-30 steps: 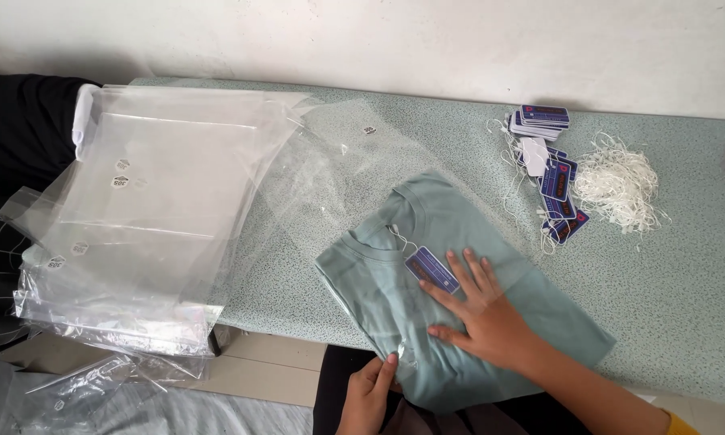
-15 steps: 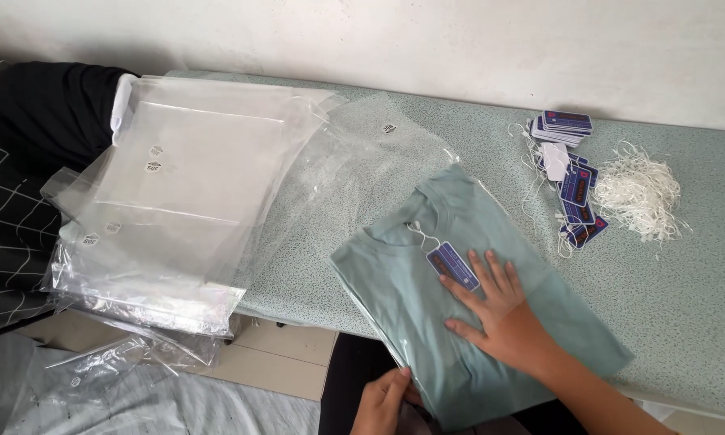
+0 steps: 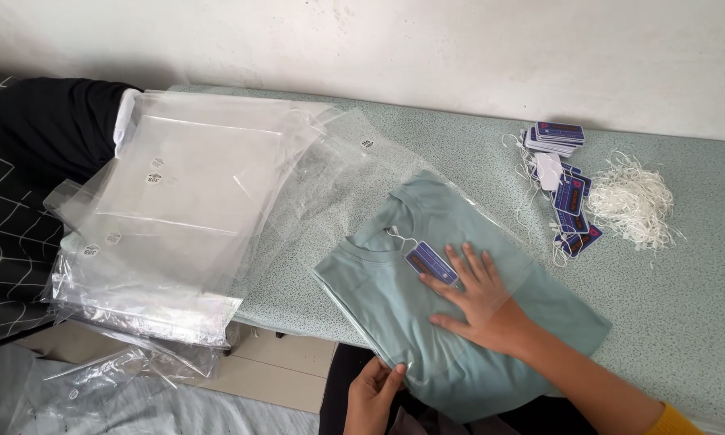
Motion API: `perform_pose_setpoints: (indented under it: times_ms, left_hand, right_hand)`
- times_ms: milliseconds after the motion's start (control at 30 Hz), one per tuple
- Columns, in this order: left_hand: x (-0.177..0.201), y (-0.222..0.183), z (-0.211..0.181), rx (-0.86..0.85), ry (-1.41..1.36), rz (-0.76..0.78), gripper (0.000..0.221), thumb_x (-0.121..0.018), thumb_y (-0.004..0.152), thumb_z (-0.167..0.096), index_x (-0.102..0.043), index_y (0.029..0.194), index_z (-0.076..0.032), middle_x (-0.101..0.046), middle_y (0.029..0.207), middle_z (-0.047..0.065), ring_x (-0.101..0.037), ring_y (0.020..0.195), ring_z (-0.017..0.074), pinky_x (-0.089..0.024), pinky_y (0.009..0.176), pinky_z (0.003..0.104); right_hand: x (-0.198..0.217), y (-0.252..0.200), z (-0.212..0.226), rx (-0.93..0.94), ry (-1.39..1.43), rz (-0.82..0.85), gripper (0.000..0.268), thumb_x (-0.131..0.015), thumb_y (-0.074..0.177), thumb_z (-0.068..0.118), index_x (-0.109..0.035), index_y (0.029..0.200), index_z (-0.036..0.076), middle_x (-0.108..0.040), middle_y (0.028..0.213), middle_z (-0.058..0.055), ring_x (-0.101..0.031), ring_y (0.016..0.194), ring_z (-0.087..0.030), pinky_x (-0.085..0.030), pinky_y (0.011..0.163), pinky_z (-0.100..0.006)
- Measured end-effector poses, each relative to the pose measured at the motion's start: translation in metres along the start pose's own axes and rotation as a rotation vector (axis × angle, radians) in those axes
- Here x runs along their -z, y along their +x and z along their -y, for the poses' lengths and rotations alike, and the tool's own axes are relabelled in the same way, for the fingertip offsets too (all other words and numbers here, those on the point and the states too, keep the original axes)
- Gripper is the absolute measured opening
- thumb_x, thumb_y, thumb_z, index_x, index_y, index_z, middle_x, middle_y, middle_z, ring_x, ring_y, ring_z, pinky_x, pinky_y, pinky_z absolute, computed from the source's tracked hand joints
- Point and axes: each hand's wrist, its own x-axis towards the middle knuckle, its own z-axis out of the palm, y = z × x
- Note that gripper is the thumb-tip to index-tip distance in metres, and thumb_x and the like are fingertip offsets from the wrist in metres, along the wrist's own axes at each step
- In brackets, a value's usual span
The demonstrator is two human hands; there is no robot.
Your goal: The person attaches a tag to a folded light green t-shirt using a white string. They then place the t-shirt into a clear plastic bag, smooth it out, and seal the bag. Finally, the person places the packaged t-shirt on a stack of other packaged clothes.
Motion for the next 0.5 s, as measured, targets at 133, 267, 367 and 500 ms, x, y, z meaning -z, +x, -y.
perform_pose_setpoints:
  times_ms: [133,267,367,500]
  left_hand:
    - [-0.001,0.002,0.008,-0.035,-0.090,0.025,0.023,-0.074,0.091,-0.019,-0.078,0.103,0.001,-0.079,0.086,0.008,-0.071,0.082,0.0110,-0.065,0.077,0.029]
    - [-0.004,0.003,0.009,-0.076,-0.150,0.035,0.027,-0.072,0.093,-0.018,-0.075,0.111,0.001,-0.077,0.100,0.009,-0.070,0.096,0.0152,-0.058,0.086,0.031]
    - [-0.007,0.003,0.021,-0.084,-0.231,0.082,0.040,-0.068,0.094,-0.017,-0.068,0.130,-0.001,-0.078,0.118,0.011,-0.069,0.110,0.0174,-0.055,0.092,0.031]
    - [-0.033,-0.029,0.010,0.164,-0.396,0.087,0.053,-0.071,0.087,-0.008,-0.067,0.139,0.000,-0.081,0.121,0.018,-0.075,0.108,0.0262,-0.057,0.093,0.032]
  right_hand:
    - [-0.018,0.029,0.007,-0.012,-0.312,-0.062,0.084,-0.022,0.093,0.090,-0.012,0.165,0.048,-0.009,0.170,-0.021,-0.003,0.157,-0.045,-0.003,0.127,-0.056]
    - [-0.016,0.037,0.011,-0.029,-0.224,-0.093,0.079,-0.020,0.096,0.086,-0.015,0.165,0.046,-0.004,0.171,-0.021,-0.001,0.156,-0.044,-0.001,0.125,-0.057]
    - [-0.010,0.019,0.012,-0.072,-0.180,-0.062,0.078,-0.023,0.096,0.084,-0.017,0.164,0.047,-0.010,0.170,-0.019,-0.007,0.155,-0.043,-0.005,0.124,-0.058]
    - [0.004,-0.020,0.014,-0.079,-0.043,-0.013,0.077,-0.036,0.094,0.079,-0.025,0.162,0.045,-0.016,0.169,-0.019,-0.011,0.156,-0.045,-0.009,0.122,-0.062]
